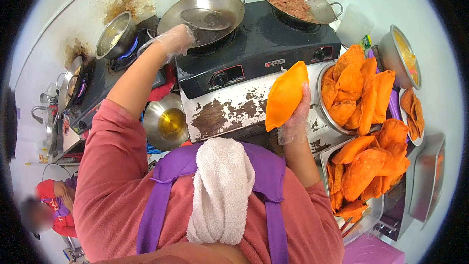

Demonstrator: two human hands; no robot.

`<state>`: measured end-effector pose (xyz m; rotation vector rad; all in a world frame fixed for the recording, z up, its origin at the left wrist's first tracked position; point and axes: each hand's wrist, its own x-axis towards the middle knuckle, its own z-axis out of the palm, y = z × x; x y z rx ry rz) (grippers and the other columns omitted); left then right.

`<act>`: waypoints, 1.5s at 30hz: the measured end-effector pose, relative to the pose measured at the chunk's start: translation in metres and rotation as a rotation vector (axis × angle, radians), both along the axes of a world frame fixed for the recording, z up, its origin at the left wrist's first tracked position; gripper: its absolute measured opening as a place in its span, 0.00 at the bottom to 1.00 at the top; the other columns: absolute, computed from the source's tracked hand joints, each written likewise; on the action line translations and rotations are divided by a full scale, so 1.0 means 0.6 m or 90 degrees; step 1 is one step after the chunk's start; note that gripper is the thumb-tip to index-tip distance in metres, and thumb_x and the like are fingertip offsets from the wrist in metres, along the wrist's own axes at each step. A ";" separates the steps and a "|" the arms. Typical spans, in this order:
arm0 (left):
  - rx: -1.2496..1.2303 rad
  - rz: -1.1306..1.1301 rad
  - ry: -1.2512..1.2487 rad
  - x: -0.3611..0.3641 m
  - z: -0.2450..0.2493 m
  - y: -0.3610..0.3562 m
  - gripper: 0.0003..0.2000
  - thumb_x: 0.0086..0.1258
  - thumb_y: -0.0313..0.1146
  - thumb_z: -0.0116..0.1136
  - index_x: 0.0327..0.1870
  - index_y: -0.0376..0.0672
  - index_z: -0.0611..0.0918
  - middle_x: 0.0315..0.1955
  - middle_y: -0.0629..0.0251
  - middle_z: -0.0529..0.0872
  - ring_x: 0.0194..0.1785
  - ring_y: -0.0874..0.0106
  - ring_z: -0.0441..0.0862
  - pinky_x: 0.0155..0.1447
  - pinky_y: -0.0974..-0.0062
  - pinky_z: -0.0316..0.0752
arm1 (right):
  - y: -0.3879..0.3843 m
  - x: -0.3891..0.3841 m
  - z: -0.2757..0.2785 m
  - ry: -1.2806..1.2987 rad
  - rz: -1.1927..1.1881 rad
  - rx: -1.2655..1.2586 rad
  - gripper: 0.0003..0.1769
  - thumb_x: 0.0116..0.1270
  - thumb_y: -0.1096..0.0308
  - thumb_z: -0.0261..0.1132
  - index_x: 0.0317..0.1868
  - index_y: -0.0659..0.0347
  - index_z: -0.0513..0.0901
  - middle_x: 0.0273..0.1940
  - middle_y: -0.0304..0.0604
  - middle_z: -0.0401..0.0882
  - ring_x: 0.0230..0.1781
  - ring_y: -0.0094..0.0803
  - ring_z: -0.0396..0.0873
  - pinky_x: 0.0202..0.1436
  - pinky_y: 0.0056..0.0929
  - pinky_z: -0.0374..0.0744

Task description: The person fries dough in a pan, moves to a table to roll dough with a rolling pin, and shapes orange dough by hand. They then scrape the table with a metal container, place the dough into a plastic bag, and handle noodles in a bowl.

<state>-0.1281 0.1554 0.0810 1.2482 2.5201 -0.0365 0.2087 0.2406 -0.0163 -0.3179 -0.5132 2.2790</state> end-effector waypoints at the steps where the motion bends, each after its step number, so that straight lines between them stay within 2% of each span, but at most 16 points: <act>1: 0.048 -0.057 0.010 -0.005 -0.007 0.000 0.10 0.57 0.31 0.51 0.24 0.33 0.79 0.13 0.57 0.76 0.19 0.64 0.77 0.26 0.69 0.71 | 0.000 0.000 -0.001 -0.005 -0.003 0.000 0.26 0.61 0.47 0.53 0.52 0.57 0.70 0.41 0.47 0.76 0.39 0.41 0.77 0.40 0.39 0.79; 3: 0.097 -0.112 0.020 -0.010 -0.024 0.003 0.10 0.58 0.31 0.50 0.24 0.33 0.79 0.13 0.58 0.76 0.19 0.65 0.77 0.26 0.70 0.71 | 0.000 -0.001 0.000 -0.010 -0.006 0.002 0.26 0.61 0.47 0.53 0.52 0.57 0.70 0.41 0.47 0.76 0.38 0.41 0.77 0.40 0.39 0.79; 5: 0.223 0.090 -0.169 0.003 -0.035 0.010 0.11 0.59 0.32 0.51 0.34 0.32 0.80 0.15 0.60 0.76 0.18 0.68 0.75 0.25 0.71 0.72 | -0.001 -0.003 0.003 -0.012 -0.018 0.016 0.25 0.61 0.47 0.52 0.51 0.57 0.70 0.40 0.47 0.76 0.37 0.41 0.78 0.39 0.38 0.79; 6: 0.252 0.094 -0.165 0.009 -0.042 0.008 0.16 0.62 0.32 0.51 0.48 0.32 0.76 0.17 0.63 0.76 0.17 0.72 0.73 0.25 0.73 0.71 | -0.001 -0.003 0.002 -0.012 -0.015 0.018 0.25 0.61 0.47 0.52 0.51 0.57 0.70 0.40 0.47 0.76 0.37 0.41 0.78 0.39 0.38 0.79; 10: 0.400 0.135 -0.288 0.061 -0.042 -0.012 0.22 0.64 0.31 0.52 0.58 0.34 0.70 0.19 0.64 0.76 0.17 0.76 0.72 0.24 0.77 0.72 | -0.001 -0.003 0.005 -0.030 -0.003 0.018 0.24 0.62 0.48 0.51 0.50 0.57 0.70 0.39 0.47 0.77 0.35 0.40 0.78 0.37 0.37 0.79; 15: 0.461 0.141 -0.236 0.104 -0.017 -0.053 0.22 0.65 0.33 0.51 0.59 0.33 0.69 0.23 0.61 0.79 0.18 0.76 0.72 0.25 0.76 0.72 | -0.003 -0.018 0.008 -0.056 -0.026 0.048 0.23 0.62 0.49 0.50 0.50 0.56 0.71 0.38 0.45 0.77 0.34 0.39 0.78 0.36 0.35 0.79; 18: 0.456 0.152 -0.232 0.112 0.004 -0.081 0.22 0.66 0.33 0.50 0.59 0.34 0.67 0.34 0.57 0.80 0.20 0.76 0.73 0.27 0.76 0.72 | -0.003 -0.028 0.003 -0.064 -0.007 0.044 0.23 0.63 0.49 0.50 0.50 0.56 0.71 0.39 0.46 0.77 0.34 0.38 0.78 0.36 0.34 0.79; 21: 0.532 0.148 -0.248 0.117 0.009 -0.106 0.22 0.66 0.33 0.50 0.59 0.33 0.67 0.32 0.58 0.80 0.20 0.76 0.73 0.27 0.76 0.73 | -0.008 -0.040 0.005 -0.058 0.039 -0.002 0.22 0.63 0.49 0.50 0.50 0.55 0.71 0.39 0.46 0.77 0.34 0.38 0.78 0.36 0.34 0.79; 26: 0.606 0.191 -0.242 0.138 -0.044 -0.151 0.18 0.66 0.32 0.51 0.54 0.34 0.71 0.18 0.66 0.73 0.15 0.77 0.71 0.22 0.76 0.71 | -0.019 -0.052 0.004 -0.042 0.094 0.013 0.22 0.64 0.50 0.49 0.52 0.55 0.71 0.41 0.46 0.77 0.36 0.38 0.78 0.36 0.34 0.80; 29: 0.572 0.248 -0.249 0.142 -0.092 -0.167 0.14 0.65 0.33 0.52 0.47 0.33 0.73 0.19 0.60 0.78 0.16 0.73 0.77 0.23 0.73 0.74 | -0.013 -0.059 -0.015 -0.013 0.121 0.028 0.23 0.64 0.51 0.49 0.53 0.55 0.70 0.42 0.47 0.77 0.37 0.39 0.78 0.37 0.35 0.80; 33: 0.553 0.190 -0.083 0.139 -0.122 -0.184 0.13 0.64 0.33 0.51 0.44 0.33 0.74 0.26 0.49 0.81 0.22 0.62 0.81 0.32 0.66 0.76 | -0.022 -0.071 -0.016 -0.039 0.111 0.040 0.23 0.64 0.49 0.49 0.53 0.54 0.72 0.42 0.41 0.78 0.36 0.33 0.79 0.35 0.33 0.81; 35: 0.526 0.239 -0.148 0.154 -0.103 -0.191 0.13 0.64 0.32 0.50 0.45 0.33 0.74 0.29 0.45 0.80 0.32 0.54 0.81 0.40 0.63 0.75 | -0.018 -0.073 -0.021 -0.054 0.147 0.043 0.23 0.64 0.49 0.49 0.52 0.53 0.72 0.41 0.40 0.79 0.34 0.32 0.80 0.32 0.31 0.81; 38: 0.531 0.239 -0.134 0.157 -0.107 -0.196 0.14 0.63 0.32 0.50 0.47 0.33 0.75 0.35 0.40 0.79 0.44 0.49 0.77 0.48 0.62 0.72 | -0.025 -0.076 -0.018 -0.103 0.165 0.071 0.22 0.64 0.49 0.49 0.51 0.52 0.73 0.39 0.39 0.80 0.31 0.31 0.80 0.28 0.30 0.81; 42: 0.539 0.252 -0.119 0.165 -0.106 -0.201 0.14 0.64 0.32 0.49 0.48 0.34 0.74 0.33 0.42 0.80 0.39 0.51 0.79 0.45 0.62 0.73 | -0.029 -0.086 -0.019 -0.107 0.181 0.071 0.22 0.65 0.49 0.49 0.52 0.52 0.73 0.41 0.39 0.79 0.34 0.31 0.80 0.32 0.30 0.81; 44: 0.536 0.271 -0.260 0.169 -0.095 -0.206 0.13 0.64 0.32 0.50 0.46 0.34 0.73 0.27 0.46 0.80 0.31 0.59 0.82 0.36 0.65 0.75 | -0.025 -0.094 -0.028 -0.118 0.177 0.073 0.22 0.65 0.48 0.49 0.52 0.52 0.73 0.42 0.39 0.79 0.35 0.31 0.79 0.34 0.30 0.81; 45: 0.541 0.280 -0.256 0.171 -0.086 -0.208 0.13 0.64 0.32 0.50 0.46 0.34 0.73 0.27 0.46 0.80 0.31 0.59 0.82 0.36 0.65 0.75 | -0.024 -0.099 -0.033 -0.121 0.158 0.088 0.22 0.65 0.48 0.50 0.52 0.53 0.73 0.42 0.39 0.79 0.36 0.31 0.79 0.35 0.30 0.81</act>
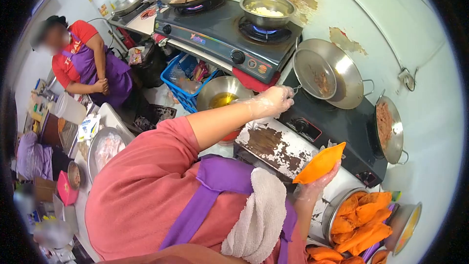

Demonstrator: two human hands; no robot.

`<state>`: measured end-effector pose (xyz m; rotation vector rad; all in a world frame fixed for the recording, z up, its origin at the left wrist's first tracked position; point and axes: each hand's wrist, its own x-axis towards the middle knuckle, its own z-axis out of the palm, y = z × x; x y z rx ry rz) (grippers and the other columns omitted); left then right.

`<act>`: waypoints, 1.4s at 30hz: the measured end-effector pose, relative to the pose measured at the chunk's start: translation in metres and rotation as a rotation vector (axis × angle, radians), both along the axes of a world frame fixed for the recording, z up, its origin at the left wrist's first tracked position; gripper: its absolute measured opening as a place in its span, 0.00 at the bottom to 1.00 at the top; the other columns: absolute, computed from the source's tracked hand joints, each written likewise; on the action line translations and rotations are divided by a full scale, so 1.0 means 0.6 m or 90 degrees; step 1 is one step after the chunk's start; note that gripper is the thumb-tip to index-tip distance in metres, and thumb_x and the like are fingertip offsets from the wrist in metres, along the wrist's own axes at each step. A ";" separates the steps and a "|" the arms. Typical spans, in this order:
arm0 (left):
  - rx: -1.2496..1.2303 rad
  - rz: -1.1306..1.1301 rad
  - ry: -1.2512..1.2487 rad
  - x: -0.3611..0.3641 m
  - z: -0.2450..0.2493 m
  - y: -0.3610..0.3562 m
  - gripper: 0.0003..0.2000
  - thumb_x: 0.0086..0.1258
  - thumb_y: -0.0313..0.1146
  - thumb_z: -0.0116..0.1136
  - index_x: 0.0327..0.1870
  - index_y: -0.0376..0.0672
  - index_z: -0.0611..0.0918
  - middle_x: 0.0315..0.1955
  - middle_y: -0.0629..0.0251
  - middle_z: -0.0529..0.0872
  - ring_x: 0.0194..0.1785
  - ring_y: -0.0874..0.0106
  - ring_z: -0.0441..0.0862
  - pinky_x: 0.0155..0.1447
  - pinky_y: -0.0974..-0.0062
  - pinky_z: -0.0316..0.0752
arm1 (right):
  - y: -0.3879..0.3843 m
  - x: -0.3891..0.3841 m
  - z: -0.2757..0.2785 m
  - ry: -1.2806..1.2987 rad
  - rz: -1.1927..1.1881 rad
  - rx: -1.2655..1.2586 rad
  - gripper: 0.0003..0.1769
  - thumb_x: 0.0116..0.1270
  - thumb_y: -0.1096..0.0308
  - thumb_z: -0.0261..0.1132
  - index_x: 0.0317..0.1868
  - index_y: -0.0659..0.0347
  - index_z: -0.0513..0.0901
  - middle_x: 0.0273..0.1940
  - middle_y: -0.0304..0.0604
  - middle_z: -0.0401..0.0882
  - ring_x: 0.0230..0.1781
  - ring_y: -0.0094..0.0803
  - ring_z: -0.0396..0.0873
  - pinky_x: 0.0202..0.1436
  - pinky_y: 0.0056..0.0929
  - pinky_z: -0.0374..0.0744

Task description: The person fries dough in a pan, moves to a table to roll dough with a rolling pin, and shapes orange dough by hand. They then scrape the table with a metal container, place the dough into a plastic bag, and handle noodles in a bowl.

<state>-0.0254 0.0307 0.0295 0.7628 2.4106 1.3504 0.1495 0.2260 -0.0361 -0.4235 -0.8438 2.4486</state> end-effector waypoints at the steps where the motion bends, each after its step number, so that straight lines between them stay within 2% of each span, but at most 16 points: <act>1: 0.032 -0.011 -0.029 0.006 0.021 -0.004 0.13 0.64 0.32 0.51 0.45 0.34 0.73 0.24 0.50 0.79 0.26 0.64 0.81 0.31 0.68 0.75 | 0.000 -0.004 -0.002 0.001 -0.017 0.017 0.23 0.64 0.48 0.51 0.52 0.53 0.72 0.42 0.39 0.79 0.37 0.31 0.79 0.36 0.30 0.81; 4: 0.182 -0.037 -0.112 -0.017 0.010 0.001 0.07 0.63 0.30 0.52 0.38 0.36 0.73 0.14 0.69 0.71 0.14 0.76 0.71 0.21 0.76 0.72 | -0.011 -0.005 0.004 0.005 0.042 -0.006 0.23 0.64 0.49 0.52 0.53 0.54 0.73 0.43 0.40 0.79 0.37 0.31 0.79 0.36 0.30 0.81; 8: 0.287 -0.011 -0.204 -0.022 0.122 -0.051 0.06 0.63 0.30 0.54 0.35 0.37 0.74 0.16 0.72 0.71 0.16 0.82 0.67 0.20 0.82 0.69 | -0.022 -0.017 0.006 0.015 0.039 -0.020 0.23 0.64 0.49 0.52 0.53 0.54 0.73 0.44 0.40 0.79 0.38 0.31 0.79 0.37 0.30 0.81; 13: 0.361 0.043 -0.084 -0.100 0.219 -0.190 0.14 0.62 0.37 0.58 0.41 0.34 0.78 0.22 0.72 0.73 0.23 0.83 0.66 0.28 0.85 0.65 | -0.002 -0.033 -0.004 0.042 -0.011 -0.005 0.24 0.64 0.50 0.52 0.55 0.55 0.71 0.46 0.43 0.78 0.39 0.34 0.80 0.40 0.32 0.81; 16: 0.314 0.140 0.018 -0.193 0.245 -0.305 0.15 0.60 0.40 0.59 0.41 0.37 0.79 0.26 0.71 0.74 0.31 0.83 0.67 0.36 0.84 0.65 | 0.005 -0.028 -0.007 0.122 0.063 0.003 0.24 0.64 0.52 0.53 0.56 0.57 0.71 0.49 0.43 0.77 0.45 0.35 0.79 0.47 0.33 0.80; 18: 0.342 0.186 0.083 -0.288 0.249 -0.390 0.15 0.58 0.40 0.61 0.40 0.38 0.80 0.23 0.75 0.73 0.25 0.84 0.66 0.29 0.86 0.62 | 0.015 -0.041 -0.023 0.131 -0.019 -0.013 0.24 0.65 0.53 0.52 0.56 0.57 0.71 0.49 0.43 0.77 0.45 0.35 0.79 0.47 0.33 0.79; 21: 0.268 0.335 0.058 -0.420 0.267 -0.531 0.11 0.62 0.37 0.59 0.22 0.44 0.75 0.16 0.78 0.70 0.19 0.85 0.64 0.24 0.85 0.58 | -0.015 -0.059 -0.017 0.122 -0.061 0.010 0.22 0.65 0.54 0.52 0.55 0.57 0.73 0.49 0.43 0.78 0.42 0.34 0.80 0.43 0.32 0.81; 24: 0.221 0.367 0.116 -0.528 0.267 -0.659 0.14 0.62 0.37 0.58 0.16 0.46 0.74 0.13 0.77 0.71 0.17 0.84 0.64 0.24 0.84 0.57 | -0.053 -0.076 -0.003 0.071 -0.128 -0.004 0.20 0.65 0.55 0.52 0.52 0.57 0.75 0.46 0.41 0.80 0.40 0.32 0.81 0.41 0.31 0.82; 26: 0.224 0.411 0.083 -0.613 0.255 -0.743 0.12 0.63 0.36 0.57 0.18 0.47 0.75 0.13 0.77 0.71 0.16 0.84 0.63 0.22 0.82 0.58 | -0.074 -0.088 -0.002 0.101 -0.043 0.023 0.19 0.65 0.55 0.53 0.49 0.57 0.77 0.45 0.40 0.80 0.39 0.31 0.81 0.40 0.31 0.82; 28: 0.233 0.399 0.113 -0.722 0.239 -0.841 0.15 0.58 0.39 0.58 0.14 0.43 0.75 0.13 0.67 0.76 0.19 0.78 0.71 0.26 0.78 0.65 | -0.098 -0.104 -0.002 0.055 -0.128 0.010 0.21 0.65 0.54 0.52 0.51 0.58 0.75 0.46 0.42 0.79 0.38 0.32 0.81 0.39 0.32 0.82; 30: -0.184 0.369 0.303 -0.783 0.234 -0.905 0.14 0.59 0.40 0.53 0.21 0.38 0.80 0.20 0.56 0.81 0.24 0.68 0.79 0.30 0.73 0.71 | -0.131 -0.123 0.007 0.044 -0.153 0.002 0.21 0.65 0.54 0.52 0.53 0.57 0.74 0.48 0.42 0.78 0.41 0.33 0.80 0.40 0.34 0.81; 31: -0.181 0.361 0.301 -0.807 0.235 -0.926 0.14 0.59 0.40 0.53 0.21 0.38 0.80 0.20 0.56 0.81 0.24 0.68 0.79 0.30 0.73 0.71 | -0.143 -0.131 0.011 0.042 -0.160 -0.002 0.22 0.65 0.54 0.52 0.53 0.57 0.73 0.48 0.43 0.78 0.42 0.34 0.79 0.41 0.34 0.81; 33: -0.728 0.244 0.487 -0.847 0.237 -0.952 0.06 0.56 0.31 0.56 0.29 0.39 0.81 0.26 0.56 0.83 0.30 0.64 0.82 0.34 0.68 0.74 | -0.164 -0.145 0.018 0.042 -0.174 0.000 0.22 0.65 0.54 0.51 0.55 0.57 0.72 0.50 0.43 0.77 0.44 0.34 0.78 0.43 0.36 0.80; 34: -0.724 0.238 0.487 -0.860 0.228 -0.954 0.06 0.56 0.31 0.56 0.29 0.39 0.81 0.26 0.56 0.83 0.30 0.64 0.82 0.34 0.68 0.74 | -0.173 -0.150 0.021 0.039 -0.178 -0.001 0.23 0.65 0.54 0.51 0.55 0.57 0.71 0.50 0.44 0.76 0.45 0.35 0.78 0.44 0.37 0.80; 36: -0.542 0.512 0.419 -0.879 0.200 -0.955 0.08 0.55 0.30 0.53 0.32 0.40 0.83 0.34 0.50 0.82 0.39 0.55 0.81 0.42 0.64 0.75 | -0.187 -0.162 0.028 0.037 -0.186 -0.002 0.23 0.65 0.54 0.51 0.57 0.57 0.70 0.52 0.44 0.75 0.47 0.35 0.77 0.45 0.38 0.80; 42: -0.747 0.355 0.322 -0.897 0.162 -0.946 0.11 0.60 0.30 0.49 0.37 0.36 0.82 0.40 0.47 0.81 0.45 0.55 0.80 0.48 0.61 0.75 | -0.211 -0.214 0.054 0.055 -0.163 -0.028 0.26 0.66 0.53 0.50 0.61 0.57 0.67 0.56 0.46 0.72 0.54 0.38 0.73 0.50 0.43 0.78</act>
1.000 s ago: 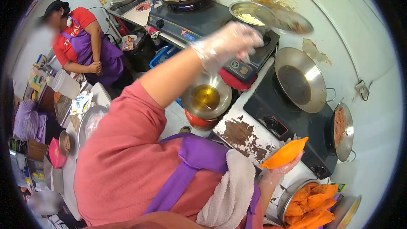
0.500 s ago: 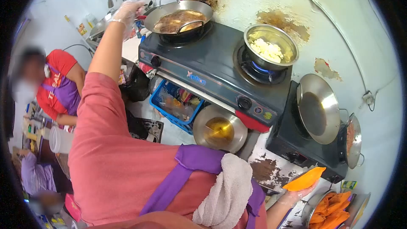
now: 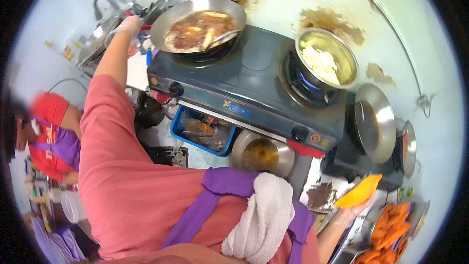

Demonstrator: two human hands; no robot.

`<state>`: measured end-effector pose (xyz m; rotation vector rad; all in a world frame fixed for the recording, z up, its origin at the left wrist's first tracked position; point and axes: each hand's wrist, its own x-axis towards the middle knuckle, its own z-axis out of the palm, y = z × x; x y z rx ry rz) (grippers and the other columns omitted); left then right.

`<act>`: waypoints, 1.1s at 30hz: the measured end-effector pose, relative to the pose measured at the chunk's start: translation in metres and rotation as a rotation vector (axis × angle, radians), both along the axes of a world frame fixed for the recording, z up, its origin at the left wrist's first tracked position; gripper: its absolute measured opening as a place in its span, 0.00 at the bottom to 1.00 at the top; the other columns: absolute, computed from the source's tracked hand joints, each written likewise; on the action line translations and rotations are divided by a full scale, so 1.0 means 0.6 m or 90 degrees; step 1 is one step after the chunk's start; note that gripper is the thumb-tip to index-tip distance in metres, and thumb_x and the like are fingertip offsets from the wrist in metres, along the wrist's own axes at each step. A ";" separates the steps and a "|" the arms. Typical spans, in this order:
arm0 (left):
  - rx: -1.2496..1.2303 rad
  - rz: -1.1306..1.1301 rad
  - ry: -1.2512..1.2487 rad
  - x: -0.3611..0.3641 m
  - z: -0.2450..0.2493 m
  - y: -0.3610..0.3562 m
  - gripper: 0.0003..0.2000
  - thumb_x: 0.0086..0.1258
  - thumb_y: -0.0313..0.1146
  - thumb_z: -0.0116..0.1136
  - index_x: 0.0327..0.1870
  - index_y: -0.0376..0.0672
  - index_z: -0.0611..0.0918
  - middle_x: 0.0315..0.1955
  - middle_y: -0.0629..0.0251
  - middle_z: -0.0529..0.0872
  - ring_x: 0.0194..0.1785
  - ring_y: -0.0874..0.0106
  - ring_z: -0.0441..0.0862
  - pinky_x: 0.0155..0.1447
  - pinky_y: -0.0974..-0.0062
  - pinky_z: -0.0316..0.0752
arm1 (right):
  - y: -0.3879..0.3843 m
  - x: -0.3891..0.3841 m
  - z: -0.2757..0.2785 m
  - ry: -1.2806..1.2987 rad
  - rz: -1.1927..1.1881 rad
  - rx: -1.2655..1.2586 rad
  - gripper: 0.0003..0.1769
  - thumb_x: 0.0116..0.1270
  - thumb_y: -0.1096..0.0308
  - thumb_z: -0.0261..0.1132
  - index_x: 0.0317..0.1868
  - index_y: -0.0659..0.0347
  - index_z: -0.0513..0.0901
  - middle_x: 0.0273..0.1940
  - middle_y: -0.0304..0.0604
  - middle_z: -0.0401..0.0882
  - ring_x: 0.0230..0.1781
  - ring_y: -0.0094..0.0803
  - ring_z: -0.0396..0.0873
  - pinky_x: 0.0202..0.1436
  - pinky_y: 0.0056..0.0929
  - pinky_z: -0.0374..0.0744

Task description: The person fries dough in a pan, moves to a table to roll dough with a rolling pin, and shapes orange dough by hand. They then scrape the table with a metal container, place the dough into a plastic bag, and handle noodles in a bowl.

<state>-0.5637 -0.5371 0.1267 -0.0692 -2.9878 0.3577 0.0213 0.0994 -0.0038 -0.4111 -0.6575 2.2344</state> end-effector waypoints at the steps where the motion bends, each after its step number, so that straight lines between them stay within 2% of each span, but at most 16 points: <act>1: -0.007 -0.021 0.004 -0.001 0.002 0.018 0.10 0.59 0.30 0.50 0.36 0.35 0.81 0.38 0.47 0.82 0.44 0.55 0.80 0.47 0.62 0.75 | -0.009 -0.009 0.008 0.013 0.005 -0.011 0.26 0.66 0.53 0.50 0.61 0.57 0.66 0.57 0.46 0.71 0.55 0.38 0.73 0.51 0.43 0.77; 2: -0.180 -0.061 -0.024 -0.073 -0.031 -0.012 0.10 0.60 0.32 0.51 0.36 0.36 0.81 0.37 0.49 0.82 0.43 0.55 0.80 0.46 0.61 0.75 | 0.001 -0.009 0.003 0.074 0.122 0.061 0.27 0.66 0.54 0.50 0.62 0.58 0.65 0.57 0.46 0.70 0.56 0.38 0.72 0.51 0.42 0.77; 3: -0.071 -0.024 0.059 -0.061 -0.028 0.000 0.10 0.62 0.32 0.50 0.36 0.40 0.83 0.38 0.53 0.83 0.42 0.58 0.82 0.45 0.64 0.77 | 0.013 -0.010 -0.004 0.130 0.235 0.142 0.27 0.66 0.55 0.50 0.62 0.59 0.64 0.58 0.46 0.70 0.57 0.38 0.71 0.52 0.40 0.77; 4: -0.101 -0.056 0.048 -0.136 -0.060 -0.036 0.10 0.62 0.35 0.51 0.38 0.41 0.82 0.40 0.53 0.82 0.44 0.59 0.81 0.47 0.64 0.76 | -0.074 -0.058 0.062 0.095 0.073 0.018 0.25 0.63 0.55 0.55 0.56 0.61 0.69 0.46 0.47 0.77 0.40 0.33 0.80 0.41 0.34 0.81; 5: -0.376 -0.104 -0.065 -0.088 -0.031 0.008 0.12 0.63 0.36 0.51 0.42 0.41 0.80 0.42 0.53 0.81 0.48 0.59 0.79 0.49 0.63 0.74 | -0.055 -0.068 0.068 0.064 0.026 0.030 0.25 0.62 0.56 0.58 0.54 0.62 0.70 0.46 0.46 0.78 0.40 0.35 0.79 0.40 0.34 0.82; 6: -0.111 -0.026 0.029 -0.180 -0.063 -0.052 0.12 0.62 0.36 0.51 0.43 0.41 0.80 0.44 0.55 0.80 0.49 0.60 0.77 0.48 0.65 0.74 | -0.032 -0.069 0.069 0.097 0.066 0.097 0.23 0.60 0.57 0.59 0.52 0.62 0.72 0.47 0.47 0.77 0.41 0.36 0.79 0.41 0.33 0.81; 8: -0.150 -0.012 0.024 -0.123 -0.020 -0.004 0.12 0.60 0.35 0.52 0.41 0.40 0.80 0.44 0.53 0.79 0.51 0.59 0.76 0.50 0.63 0.72 | -0.020 -0.082 0.095 0.067 -0.072 0.109 0.22 0.60 0.61 0.58 0.51 0.67 0.73 0.47 0.49 0.77 0.45 0.39 0.78 0.49 0.35 0.78; 12: -0.125 0.039 0.016 0.011 0.049 0.061 0.12 0.55 0.35 0.53 0.38 0.40 0.80 0.45 0.49 0.78 0.54 0.57 0.72 0.54 0.61 0.68 | 0.006 -0.101 0.143 0.063 -0.080 0.140 0.24 0.59 0.60 0.60 0.54 0.63 0.70 0.49 0.52 0.75 0.48 0.44 0.76 0.52 0.44 0.76; 16: -0.056 -0.056 0.099 0.065 0.054 0.057 0.17 0.59 0.41 0.52 0.46 0.41 0.78 0.48 0.50 0.77 0.52 0.54 0.74 0.53 0.58 0.69 | 0.072 -0.129 0.148 0.060 -0.102 0.138 0.28 0.56 0.59 0.63 0.55 0.61 0.68 0.50 0.50 0.74 0.51 0.46 0.74 0.54 0.47 0.74; 19: -0.060 0.013 0.272 0.117 0.051 0.062 0.20 0.61 0.46 0.51 0.51 0.46 0.76 0.49 0.53 0.76 0.53 0.55 0.73 0.54 0.59 0.68 | 0.113 -0.154 0.150 0.075 -0.114 0.129 0.26 0.57 0.61 0.63 0.54 0.62 0.68 0.50 0.49 0.74 0.51 0.45 0.74 0.55 0.46 0.73; 21: 0.077 -0.062 0.453 0.166 0.042 0.065 0.21 0.62 0.49 0.51 0.54 0.50 0.76 0.51 0.54 0.75 0.54 0.56 0.72 0.55 0.60 0.67 | 0.147 -0.173 0.152 0.068 -0.107 0.137 0.26 0.57 0.61 0.63 0.54 0.62 0.69 0.50 0.49 0.74 0.50 0.44 0.74 0.56 0.45 0.73; 22: 0.077 -0.055 0.451 0.178 0.030 0.049 0.21 0.62 0.49 0.51 0.54 0.50 0.76 0.51 0.54 0.75 0.54 0.56 0.72 0.55 0.60 0.67 | 0.159 -0.182 0.153 0.060 -0.101 0.142 0.25 0.57 0.62 0.64 0.53 0.63 0.69 0.50 0.48 0.74 0.50 0.44 0.74 0.56 0.45 0.73; 24: 0.034 -0.136 0.474 0.197 0.000 0.017 0.19 0.64 0.48 0.49 0.54 0.53 0.76 0.53 0.55 0.73 0.54 0.57 0.72 0.55 0.61 0.68 | 0.180 -0.194 0.157 0.037 -0.083 0.148 0.26 0.56 0.62 0.65 0.53 0.63 0.69 0.50 0.47 0.75 0.49 0.43 0.75 0.55 0.43 0.73; 26: 0.023 -0.109 0.436 0.284 -0.015 0.048 0.17 0.65 0.45 0.51 0.52 0.51 0.77 0.52 0.54 0.73 0.53 0.58 0.72 0.55 0.63 0.68 | 0.232 -0.217 0.140 -0.002 -0.034 0.178 0.25 0.57 0.61 0.64 0.53 0.62 0.69 0.50 0.48 0.75 0.49 0.43 0.75 0.54 0.43 0.75; 30: 0.151 -0.274 0.504 0.432 -0.072 0.103 0.14 0.62 0.35 0.57 0.48 0.46 0.79 0.47 0.52 0.75 0.52 0.57 0.72 0.55 0.64 0.68 | 0.300 -0.251 0.115 -0.018 0.016 0.264 0.23 0.57 0.65 0.64 0.52 0.62 0.69 0.48 0.48 0.75 0.49 0.41 0.75 0.52 0.41 0.76; 33: 0.180 -0.257 0.439 0.518 -0.082 0.149 0.13 0.62 0.33 0.57 0.48 0.45 0.79 0.48 0.49 0.74 0.52 0.56 0.71 0.56 0.63 0.67 | 0.315 -0.265 0.115 -0.104 -0.062 0.372 0.22 0.56 0.69 0.66 0.51 0.62 0.70 0.47 0.46 0.76 0.47 0.39 0.77 0.50 0.38 0.78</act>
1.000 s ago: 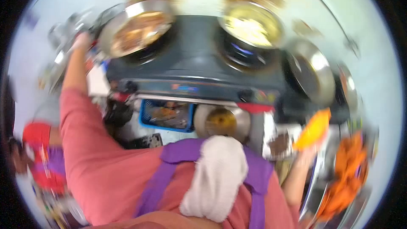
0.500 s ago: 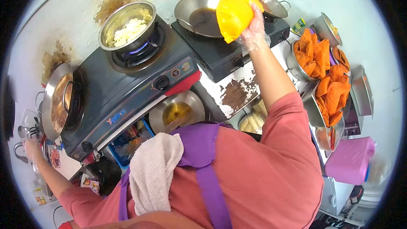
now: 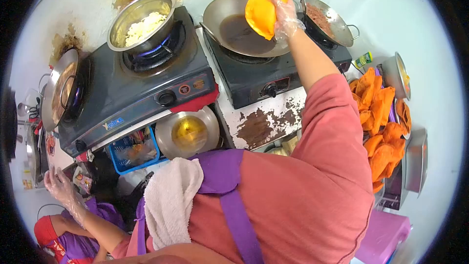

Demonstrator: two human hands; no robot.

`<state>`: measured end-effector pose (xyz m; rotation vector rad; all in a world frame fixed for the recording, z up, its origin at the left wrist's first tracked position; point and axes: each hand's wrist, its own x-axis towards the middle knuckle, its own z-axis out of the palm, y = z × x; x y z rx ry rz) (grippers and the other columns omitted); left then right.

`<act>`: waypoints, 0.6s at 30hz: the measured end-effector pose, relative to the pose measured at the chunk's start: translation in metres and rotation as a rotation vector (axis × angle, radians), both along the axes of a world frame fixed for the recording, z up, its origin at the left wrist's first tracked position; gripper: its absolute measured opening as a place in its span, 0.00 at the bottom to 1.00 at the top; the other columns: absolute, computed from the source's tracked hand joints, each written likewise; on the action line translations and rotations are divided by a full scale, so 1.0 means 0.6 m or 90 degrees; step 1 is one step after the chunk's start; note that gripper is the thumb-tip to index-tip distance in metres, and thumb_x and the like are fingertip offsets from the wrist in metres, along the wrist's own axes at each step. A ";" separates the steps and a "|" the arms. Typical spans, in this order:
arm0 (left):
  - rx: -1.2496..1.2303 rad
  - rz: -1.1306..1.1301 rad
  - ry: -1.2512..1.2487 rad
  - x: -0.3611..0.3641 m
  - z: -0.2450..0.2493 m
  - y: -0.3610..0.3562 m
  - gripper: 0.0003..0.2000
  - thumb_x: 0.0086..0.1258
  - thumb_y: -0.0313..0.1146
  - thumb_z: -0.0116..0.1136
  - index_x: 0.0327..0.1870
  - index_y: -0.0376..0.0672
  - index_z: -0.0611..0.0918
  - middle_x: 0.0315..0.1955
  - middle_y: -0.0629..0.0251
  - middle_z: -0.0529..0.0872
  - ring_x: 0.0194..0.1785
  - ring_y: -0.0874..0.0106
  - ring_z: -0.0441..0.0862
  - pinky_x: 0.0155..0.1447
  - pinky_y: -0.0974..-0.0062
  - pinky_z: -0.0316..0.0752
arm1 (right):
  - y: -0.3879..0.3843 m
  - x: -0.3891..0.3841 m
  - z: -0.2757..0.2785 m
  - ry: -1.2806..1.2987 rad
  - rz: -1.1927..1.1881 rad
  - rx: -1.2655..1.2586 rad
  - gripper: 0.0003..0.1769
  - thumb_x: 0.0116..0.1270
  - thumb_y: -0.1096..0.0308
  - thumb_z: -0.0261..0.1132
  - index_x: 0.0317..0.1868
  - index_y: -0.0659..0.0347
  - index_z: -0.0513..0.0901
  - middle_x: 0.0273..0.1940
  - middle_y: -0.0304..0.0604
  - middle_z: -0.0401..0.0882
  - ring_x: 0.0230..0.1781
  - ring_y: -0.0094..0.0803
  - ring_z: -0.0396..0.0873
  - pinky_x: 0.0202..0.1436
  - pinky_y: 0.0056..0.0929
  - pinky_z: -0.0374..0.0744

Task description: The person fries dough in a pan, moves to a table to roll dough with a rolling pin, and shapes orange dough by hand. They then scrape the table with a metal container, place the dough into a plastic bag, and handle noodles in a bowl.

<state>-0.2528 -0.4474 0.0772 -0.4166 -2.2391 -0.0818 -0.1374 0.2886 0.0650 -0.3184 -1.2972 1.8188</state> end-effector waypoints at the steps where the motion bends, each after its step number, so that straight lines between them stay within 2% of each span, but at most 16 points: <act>1: -0.005 0.007 -0.002 0.011 -0.006 -0.001 0.13 0.62 0.33 0.57 0.48 0.45 0.79 0.48 0.49 0.74 0.52 0.56 0.71 0.56 0.63 0.67 | 0.008 -0.003 -0.002 -0.053 0.003 0.031 0.23 0.55 0.70 0.67 0.51 0.61 0.70 0.45 0.45 0.77 0.45 0.37 0.77 0.46 0.38 0.79; 2: -0.010 -0.006 -0.016 0.022 -0.013 -0.005 0.13 0.62 0.32 0.57 0.48 0.45 0.79 0.48 0.49 0.74 0.53 0.56 0.71 0.56 0.63 0.67 | 0.016 -0.007 -0.005 -0.104 0.006 0.062 0.24 0.53 0.72 0.68 0.51 0.60 0.70 0.43 0.45 0.77 0.43 0.36 0.78 0.43 0.37 0.80; 3: -0.014 -0.019 -0.030 0.032 -0.017 -0.008 0.13 0.62 0.32 0.57 0.48 0.45 0.79 0.48 0.49 0.74 0.53 0.56 0.71 0.56 0.62 0.66 | 0.027 -0.010 -0.011 -0.106 0.013 0.059 0.24 0.53 0.72 0.68 0.51 0.60 0.70 0.43 0.45 0.77 0.43 0.36 0.78 0.43 0.37 0.80; 5: 0.006 -0.026 -0.054 0.064 -0.010 0.013 0.13 0.62 0.30 0.57 0.48 0.44 0.79 0.48 0.50 0.73 0.54 0.56 0.70 0.57 0.62 0.66 | 0.050 -0.018 -0.021 -0.230 0.013 0.175 0.25 0.53 0.70 0.69 0.51 0.61 0.71 0.43 0.44 0.78 0.43 0.33 0.78 0.44 0.32 0.79; 7: -0.003 -0.021 -0.064 0.083 -0.009 0.018 0.12 0.60 0.25 0.57 0.46 0.41 0.79 0.47 0.48 0.74 0.53 0.56 0.71 0.56 0.62 0.66 | 0.062 -0.029 -0.031 -0.259 0.009 0.212 0.26 0.53 0.70 0.69 0.52 0.61 0.71 0.44 0.44 0.78 0.42 0.32 0.78 0.45 0.30 0.78; 12: -0.022 -0.026 -0.040 0.112 -0.006 0.034 0.12 0.60 0.24 0.57 0.46 0.41 0.79 0.47 0.48 0.74 0.51 0.56 0.73 0.53 0.63 0.69 | 0.069 -0.038 -0.038 -0.311 0.042 0.321 0.29 0.53 0.67 0.69 0.55 0.62 0.70 0.44 0.42 0.77 0.43 0.30 0.77 0.49 0.28 0.75; 14: -0.029 0.004 -0.063 0.123 0.002 0.047 0.12 0.60 0.24 0.57 0.46 0.41 0.79 0.47 0.47 0.74 0.51 0.55 0.73 0.52 0.63 0.71 | 0.079 -0.041 -0.041 -0.421 -0.002 0.608 0.32 0.52 0.61 0.69 0.57 0.59 0.69 0.44 0.44 0.78 0.45 0.33 0.76 0.51 0.30 0.73; 15: -0.029 0.004 -0.062 0.126 0.006 0.049 0.12 0.60 0.24 0.57 0.46 0.41 0.79 0.47 0.47 0.74 0.51 0.55 0.73 0.52 0.63 0.71 | 0.081 -0.040 -0.045 -0.420 -0.002 0.609 0.32 0.52 0.61 0.69 0.57 0.59 0.69 0.44 0.44 0.78 0.45 0.33 0.76 0.51 0.30 0.73; 17: -0.051 0.007 -0.073 0.132 0.014 0.053 0.14 0.60 0.24 0.55 0.49 0.43 0.78 0.50 0.47 0.72 0.55 0.54 0.70 0.56 0.63 0.68 | 0.073 -0.036 -0.046 -0.571 -0.091 0.881 0.35 0.49 0.56 0.70 0.58 0.55 0.69 0.45 0.46 0.78 0.47 0.36 0.76 0.53 0.31 0.71; 18: -0.050 0.009 -0.073 0.135 0.018 0.057 0.14 0.60 0.24 0.55 0.49 0.43 0.78 0.50 0.47 0.72 0.55 0.54 0.70 0.56 0.63 0.68 | 0.066 -0.036 -0.048 -0.626 -0.045 0.833 0.35 0.48 0.53 0.70 0.57 0.52 0.70 0.45 0.49 0.78 0.47 0.41 0.76 0.52 0.32 0.71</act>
